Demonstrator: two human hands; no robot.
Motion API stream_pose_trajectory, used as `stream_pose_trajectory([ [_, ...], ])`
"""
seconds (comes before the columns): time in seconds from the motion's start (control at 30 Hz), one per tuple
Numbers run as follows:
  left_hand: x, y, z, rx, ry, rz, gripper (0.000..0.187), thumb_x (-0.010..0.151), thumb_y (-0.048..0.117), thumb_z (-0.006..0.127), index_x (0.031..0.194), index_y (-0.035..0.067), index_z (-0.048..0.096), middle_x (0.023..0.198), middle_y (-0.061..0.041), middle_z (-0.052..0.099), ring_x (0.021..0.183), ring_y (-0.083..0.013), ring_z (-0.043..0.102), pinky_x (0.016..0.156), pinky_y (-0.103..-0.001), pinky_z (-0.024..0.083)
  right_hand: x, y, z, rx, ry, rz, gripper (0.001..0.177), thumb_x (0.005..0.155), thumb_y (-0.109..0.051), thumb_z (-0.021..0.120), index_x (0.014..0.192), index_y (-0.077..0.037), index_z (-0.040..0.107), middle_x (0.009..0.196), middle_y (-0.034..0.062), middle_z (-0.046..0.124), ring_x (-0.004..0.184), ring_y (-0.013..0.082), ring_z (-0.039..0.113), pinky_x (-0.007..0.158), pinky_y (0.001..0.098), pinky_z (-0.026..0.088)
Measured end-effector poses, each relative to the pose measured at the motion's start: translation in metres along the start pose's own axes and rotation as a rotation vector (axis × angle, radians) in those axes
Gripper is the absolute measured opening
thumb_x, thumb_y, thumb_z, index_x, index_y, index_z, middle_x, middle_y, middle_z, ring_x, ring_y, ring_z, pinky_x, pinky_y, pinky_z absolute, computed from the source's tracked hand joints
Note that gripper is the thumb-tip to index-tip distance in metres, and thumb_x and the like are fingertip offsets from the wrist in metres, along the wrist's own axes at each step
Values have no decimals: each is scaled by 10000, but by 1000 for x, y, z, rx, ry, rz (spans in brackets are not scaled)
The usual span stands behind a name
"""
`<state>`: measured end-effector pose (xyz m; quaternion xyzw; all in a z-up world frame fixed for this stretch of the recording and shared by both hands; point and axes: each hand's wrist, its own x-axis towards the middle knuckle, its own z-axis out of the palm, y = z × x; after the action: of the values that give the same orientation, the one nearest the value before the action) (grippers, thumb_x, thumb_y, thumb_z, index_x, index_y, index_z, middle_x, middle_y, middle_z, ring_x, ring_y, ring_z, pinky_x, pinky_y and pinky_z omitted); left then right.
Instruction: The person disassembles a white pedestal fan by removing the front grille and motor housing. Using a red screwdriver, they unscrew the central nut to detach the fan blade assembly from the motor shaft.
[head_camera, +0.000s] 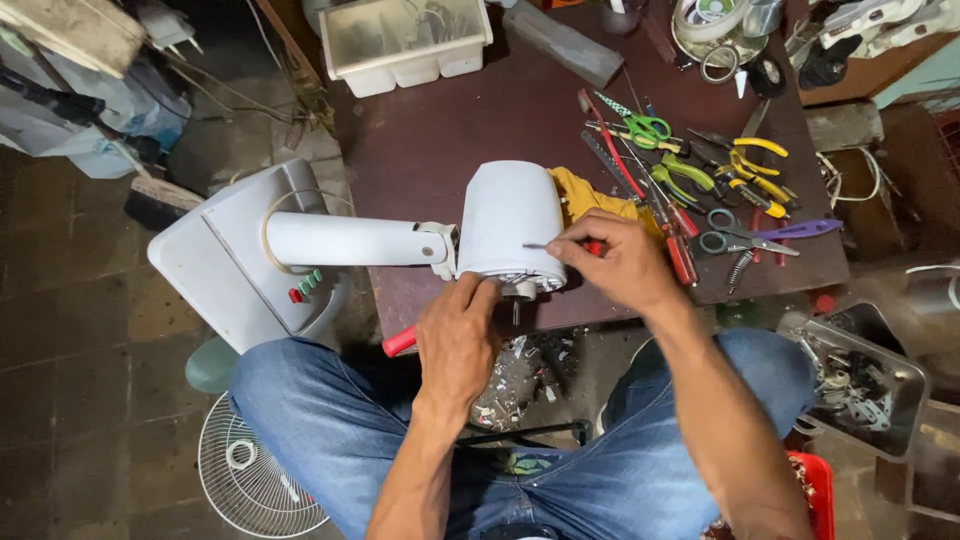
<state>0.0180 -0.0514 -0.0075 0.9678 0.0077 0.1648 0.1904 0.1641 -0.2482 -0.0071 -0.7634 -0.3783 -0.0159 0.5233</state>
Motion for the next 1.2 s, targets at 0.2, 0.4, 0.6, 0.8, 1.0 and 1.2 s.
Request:
stream_pose_trajectory([
  [0.2,5,-8,-6,55,-73,61,280,736,87,588,989,208,594,917,36,536,804,-223,584,630,-369,519,48,-38,-52,-131,-343,-144,56,825,-182,798,805,-132,781,767,86,741,685,257,700,705,385,497],
  [0.4,5,-1,3,-2,160,32,25,907,231,638,894,211,630,776,21,513,699,-218,620,555,-324,529,96,-32,-48,-292,-736,95,168,786,-319,839,818,-155,816,800,58,790,874,307,726,1076,555,315],
  [0.6,1,-5,21,-148,233,15,124,930,264,683,839,183,662,717,37,530,596,-177,622,481,-267,506,128,-20,-35,-198,-955,87,184,751,-312,864,806,-141,828,739,66,783,482,188,602,708,362,504],
  [0.8,3,0,25,-169,304,-8,157,920,253,694,797,164,657,698,15,558,586,-217,640,477,-284,517,130,-32,-32,-358,-1044,-25,263,787,-437,814,738,-184,764,640,17,690,614,239,657,920,423,372],
  [1.0,4,2,23,-204,315,-21,160,917,238,701,791,149,656,673,16,542,570,-215,632,456,-288,509,118,-50,-23,-678,-996,-287,273,825,-436,751,707,-197,691,646,-38,649,582,203,603,898,442,321],
  [1.2,4,5,20,-193,334,-5,185,908,231,714,762,138,647,642,-10,521,568,-253,630,457,-307,504,77,-81,-5,-937,-653,-697,192,839,-215,721,683,-131,645,639,7,559,511,192,526,775,443,346],
])
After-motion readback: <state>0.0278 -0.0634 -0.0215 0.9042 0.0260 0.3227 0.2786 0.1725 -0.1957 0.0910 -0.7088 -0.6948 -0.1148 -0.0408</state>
